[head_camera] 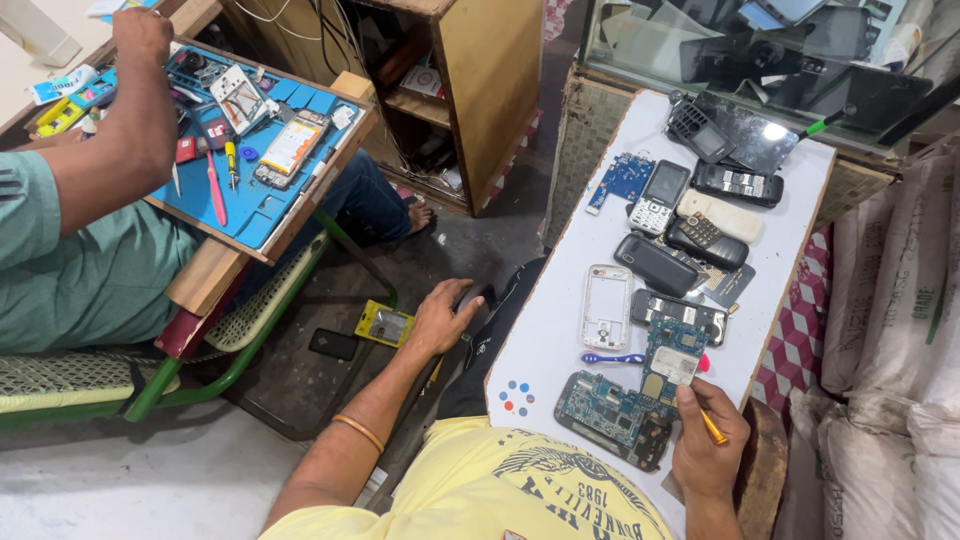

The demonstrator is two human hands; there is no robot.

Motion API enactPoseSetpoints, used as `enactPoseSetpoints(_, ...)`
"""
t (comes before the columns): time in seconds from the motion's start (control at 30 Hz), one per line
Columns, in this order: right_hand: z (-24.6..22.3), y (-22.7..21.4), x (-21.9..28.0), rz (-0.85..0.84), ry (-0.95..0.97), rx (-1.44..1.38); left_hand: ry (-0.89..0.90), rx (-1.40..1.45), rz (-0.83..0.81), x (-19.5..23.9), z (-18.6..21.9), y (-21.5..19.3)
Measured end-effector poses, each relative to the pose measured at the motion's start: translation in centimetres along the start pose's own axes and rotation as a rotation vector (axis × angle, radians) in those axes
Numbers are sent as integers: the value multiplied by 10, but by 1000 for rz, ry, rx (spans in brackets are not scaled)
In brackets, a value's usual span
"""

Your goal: The person holds a mobile phone circuit board and uses a small screwdriver to probe and adjust components on the board. The person repeatedly flips the board and works on different sections while another person works at a nearby table.

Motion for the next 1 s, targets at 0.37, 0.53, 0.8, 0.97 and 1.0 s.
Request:
enactPoseSetpoints(0.37,4,-2,0,2,-13,24,-35,-6,-8,0,1,-1)
enactPoseSetpoints(0.53,5,-3,0,0,-21,2,-55,-2,-10,0,0,-1)
enactPoseSetpoints(0.8,-1,1,0,-2,-15,5,-33,1,-6,0,-1,0)
enactPoseSetpoints(0.97,-3,1,0,-6,-13,30,-45,-5,-17,0,-3,1)
enactPoseSetpoints(1.0,-2,1,1,-2,-8,33,-46,-5,-19,0,-3,1)
Point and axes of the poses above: each hand's wrist, its own x-axis away from the middle knuckle, its own y-axis out of the palm, z = x × y, the point moved 9 cm from there along -x, towards the middle knuckle, and after that the axes turned 4 degrees about x, right-handed, at the moved point
